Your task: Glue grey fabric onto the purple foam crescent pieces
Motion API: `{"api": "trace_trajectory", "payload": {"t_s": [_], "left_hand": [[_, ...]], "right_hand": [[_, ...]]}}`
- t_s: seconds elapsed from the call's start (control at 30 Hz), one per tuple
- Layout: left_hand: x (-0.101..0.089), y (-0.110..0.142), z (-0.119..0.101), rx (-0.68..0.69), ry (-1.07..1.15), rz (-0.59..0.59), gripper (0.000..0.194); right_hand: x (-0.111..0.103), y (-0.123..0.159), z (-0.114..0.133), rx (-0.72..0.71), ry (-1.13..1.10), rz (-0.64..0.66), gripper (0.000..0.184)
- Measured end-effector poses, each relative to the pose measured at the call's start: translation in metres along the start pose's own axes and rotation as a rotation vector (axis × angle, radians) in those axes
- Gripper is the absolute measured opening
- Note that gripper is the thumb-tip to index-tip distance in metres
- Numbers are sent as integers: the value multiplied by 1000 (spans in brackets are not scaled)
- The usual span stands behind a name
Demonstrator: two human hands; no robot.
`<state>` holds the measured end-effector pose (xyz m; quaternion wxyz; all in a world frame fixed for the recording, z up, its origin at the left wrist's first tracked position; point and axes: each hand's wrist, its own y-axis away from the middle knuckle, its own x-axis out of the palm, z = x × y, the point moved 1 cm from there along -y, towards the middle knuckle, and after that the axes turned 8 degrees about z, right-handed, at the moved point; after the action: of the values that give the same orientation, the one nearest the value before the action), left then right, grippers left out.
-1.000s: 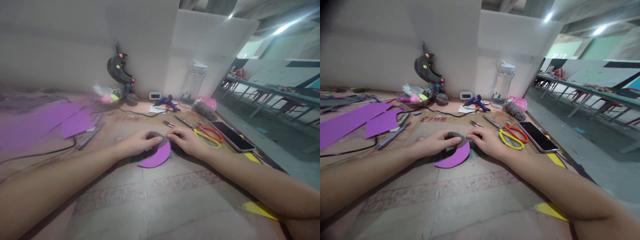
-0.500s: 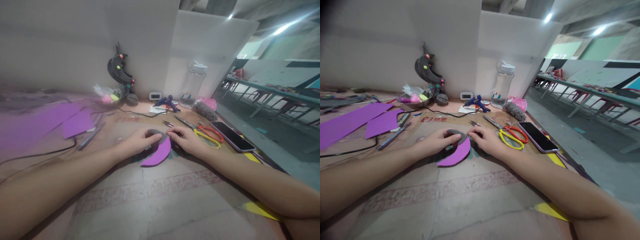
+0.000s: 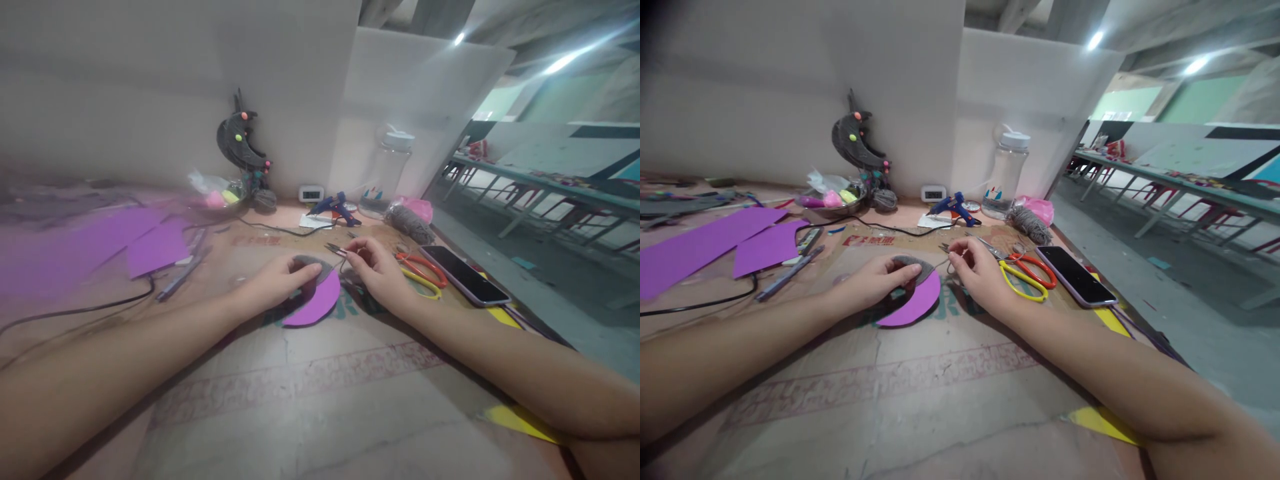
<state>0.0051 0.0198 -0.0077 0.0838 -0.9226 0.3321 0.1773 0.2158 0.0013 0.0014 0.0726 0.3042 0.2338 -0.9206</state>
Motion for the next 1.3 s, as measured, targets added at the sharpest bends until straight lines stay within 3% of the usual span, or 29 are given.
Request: {"api": "trace_trajectory", "payload": {"t_s": [0.13, 0.37, 0.5, 0.9, 1.13, 1.3], "left_hand": [[1, 1, -3, -17, -6, -14, 36], [2, 2, -5, 29, -23, 13, 33], [1, 2, -3, 28, -21, 47, 35], [2, 2, -2, 4, -31, 14, 34], [1, 3, -7, 19, -50, 47, 35], [1, 2, -7, 32, -57, 42, 34]], "right_hand": [[-1, 3, 4, -66, 56, -33, 10], [5, 10, 13, -27, -164, 236, 30], [8, 9, 13, -29, -204, 302, 28], [4, 2, 4, 29, 5, 190, 16], [3, 2, 7, -50, 114, 197, 12], [6, 3, 1, -46, -64, 169, 15]]}}
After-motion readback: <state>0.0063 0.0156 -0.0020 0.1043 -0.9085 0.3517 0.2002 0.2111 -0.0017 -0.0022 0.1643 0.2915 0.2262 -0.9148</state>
